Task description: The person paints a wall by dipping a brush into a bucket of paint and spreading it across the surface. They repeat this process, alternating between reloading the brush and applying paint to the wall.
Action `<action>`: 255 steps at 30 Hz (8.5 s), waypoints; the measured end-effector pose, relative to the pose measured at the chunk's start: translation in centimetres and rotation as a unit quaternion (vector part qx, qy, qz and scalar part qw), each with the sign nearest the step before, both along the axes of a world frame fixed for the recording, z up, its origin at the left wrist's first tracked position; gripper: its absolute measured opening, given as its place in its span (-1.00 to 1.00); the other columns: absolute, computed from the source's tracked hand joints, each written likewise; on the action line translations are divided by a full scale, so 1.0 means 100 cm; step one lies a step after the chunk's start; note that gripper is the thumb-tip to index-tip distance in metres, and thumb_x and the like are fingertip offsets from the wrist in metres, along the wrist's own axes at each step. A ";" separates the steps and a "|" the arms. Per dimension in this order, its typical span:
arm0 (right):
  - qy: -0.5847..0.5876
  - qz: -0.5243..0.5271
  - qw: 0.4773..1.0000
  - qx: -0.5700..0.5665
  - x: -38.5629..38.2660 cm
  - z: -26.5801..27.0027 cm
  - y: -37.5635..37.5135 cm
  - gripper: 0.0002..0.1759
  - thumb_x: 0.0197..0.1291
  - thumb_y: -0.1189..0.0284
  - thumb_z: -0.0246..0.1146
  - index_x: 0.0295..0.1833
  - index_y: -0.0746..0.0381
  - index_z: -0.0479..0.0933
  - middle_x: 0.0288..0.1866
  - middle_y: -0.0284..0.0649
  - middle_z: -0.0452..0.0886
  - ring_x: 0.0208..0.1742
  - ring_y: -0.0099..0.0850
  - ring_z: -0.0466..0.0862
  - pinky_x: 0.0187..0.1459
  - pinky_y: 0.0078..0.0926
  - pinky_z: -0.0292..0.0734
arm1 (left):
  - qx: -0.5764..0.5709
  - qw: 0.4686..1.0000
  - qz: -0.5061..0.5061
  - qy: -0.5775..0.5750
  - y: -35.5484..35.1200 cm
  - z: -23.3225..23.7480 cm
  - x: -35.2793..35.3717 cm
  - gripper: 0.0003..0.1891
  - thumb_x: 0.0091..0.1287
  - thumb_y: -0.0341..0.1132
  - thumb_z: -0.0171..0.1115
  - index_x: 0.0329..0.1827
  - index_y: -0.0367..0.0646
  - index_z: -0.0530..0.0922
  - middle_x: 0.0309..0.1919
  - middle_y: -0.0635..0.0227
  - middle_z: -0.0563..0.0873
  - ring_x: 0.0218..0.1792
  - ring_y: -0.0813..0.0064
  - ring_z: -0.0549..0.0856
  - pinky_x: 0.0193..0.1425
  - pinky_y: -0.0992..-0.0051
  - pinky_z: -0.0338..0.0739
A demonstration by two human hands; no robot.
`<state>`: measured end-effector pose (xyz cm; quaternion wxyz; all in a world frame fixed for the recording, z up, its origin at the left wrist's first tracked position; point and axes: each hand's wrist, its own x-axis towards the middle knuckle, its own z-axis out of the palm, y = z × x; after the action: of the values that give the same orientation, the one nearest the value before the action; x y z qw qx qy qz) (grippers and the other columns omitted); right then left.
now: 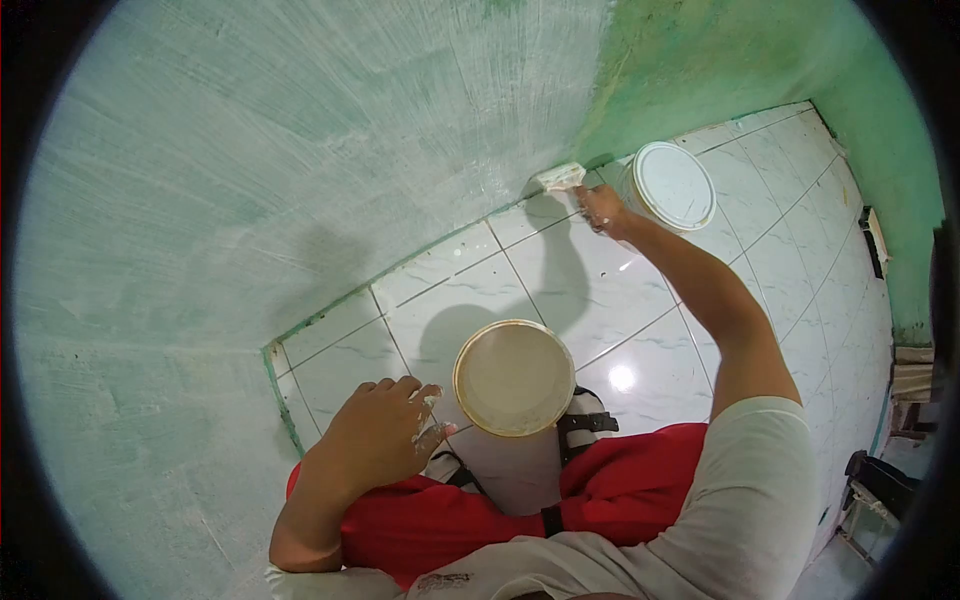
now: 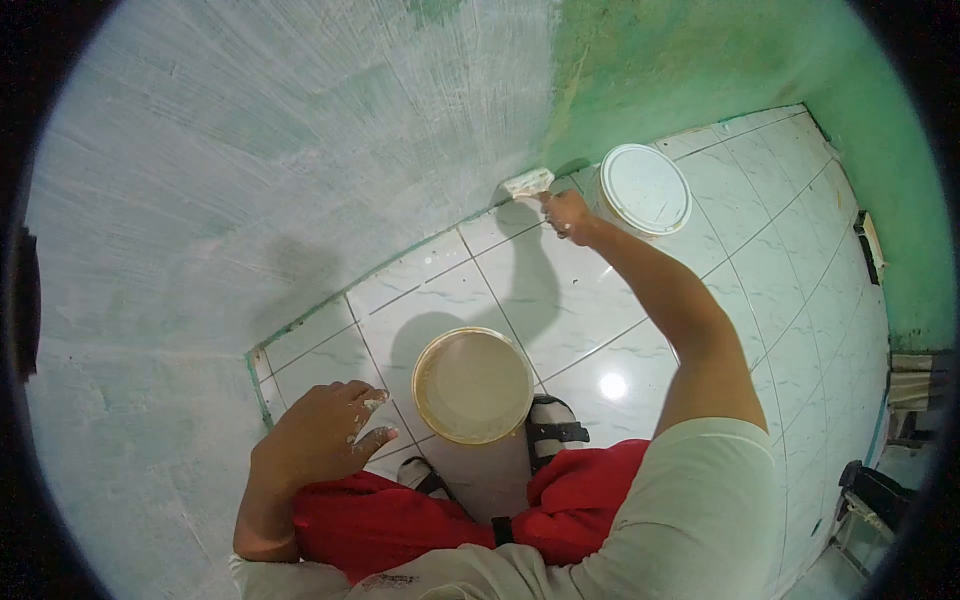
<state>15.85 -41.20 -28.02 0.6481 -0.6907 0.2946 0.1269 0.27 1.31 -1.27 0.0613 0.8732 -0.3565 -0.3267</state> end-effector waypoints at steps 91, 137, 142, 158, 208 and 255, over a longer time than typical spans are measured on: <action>-0.309 0.187 0.824 -0.438 -0.094 0.030 -0.313 -0.79 0.45 0.42 0.17 0.01 0.36 0.44 -0.09 0.07 0.49 -0.22 0.03 0.56 -0.18 -0.07 0.50 | -0.123 0.905 0.395 0.101 -0.287 -0.014 0.030 -0.57 0.54 -0.12 0.13 0.23 -0.31 0.58 0.20 0.13 0.66 0.27 0.21 0.61 0.42 0.28 0.43; -0.185 0.553 0.710 -0.395 -0.059 0.133 -0.094 -0.66 0.38 0.25 0.14 -0.07 0.36 0.40 -0.32 0.20 0.63 -0.17 0.21 0.64 -0.05 0.10 0.50 | 0.018 0.999 -0.015 -0.031 -0.209 -0.026 0.011 -0.54 0.47 0.00 0.13 0.08 -0.27 0.65 -0.16 0.06 0.74 -0.08 0.11 0.72 0.08 0.16 0.55; -0.185 0.532 0.734 -0.380 -0.069 0.121 -0.112 -0.64 0.40 0.21 0.14 -0.06 0.34 0.39 -0.37 0.20 0.61 -0.20 0.19 0.64 -0.09 0.10 0.49 | 0.039 0.998 -0.032 -0.030 -0.220 -0.025 0.017 -0.52 0.51 -0.01 0.09 0.11 -0.30 0.64 -0.15 0.05 0.73 -0.08 0.09 0.72 0.12 0.18 0.55; -0.066 0.499 0.792 -0.347 -0.089 0.121 -0.157 -0.59 0.38 0.19 0.18 -0.06 0.39 0.49 -0.29 0.18 0.66 -0.17 0.15 0.68 -0.06 0.02 0.54 | 0.067 0.997 -0.034 0.011 -0.232 -0.016 0.020 -0.47 0.54 -0.03 0.07 0.23 -0.37 0.59 -0.02 0.00 0.71 0.04 0.07 0.69 0.26 0.17 0.50; 0.077 0.670 0.622 -0.398 -0.123 0.091 -0.070 -0.77 -0.10 0.55 0.29 -0.29 0.40 0.73 -0.34 0.16 0.73 -0.24 0.02 0.79 -0.18 -0.11 0.68 | 0.052 0.998 -0.036 0.003 -0.232 -0.004 0.014 -0.52 0.50 -0.05 0.13 0.20 -0.33 0.58 -0.04 -0.01 0.71 0.04 0.04 0.69 0.27 0.15 0.50; 0.058 0.653 0.637 -0.405 -0.107 0.095 -0.058 -0.79 -0.26 0.59 0.32 -0.38 0.38 0.73 -0.37 0.14 0.73 -0.25 0.01 0.79 -0.18 -0.13 0.68 | 0.008 0.999 -0.039 -0.029 -0.223 -0.005 0.006 -0.52 0.51 -0.05 0.13 0.21 -0.34 0.58 -0.13 0.02 0.70 -0.04 0.07 0.69 0.20 0.17 0.51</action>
<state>5.18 -46.97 -18.47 0.0331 -0.8878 -0.1742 0.4246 0.87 -20.97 -1.79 0.0312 0.8682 -0.3895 -0.3057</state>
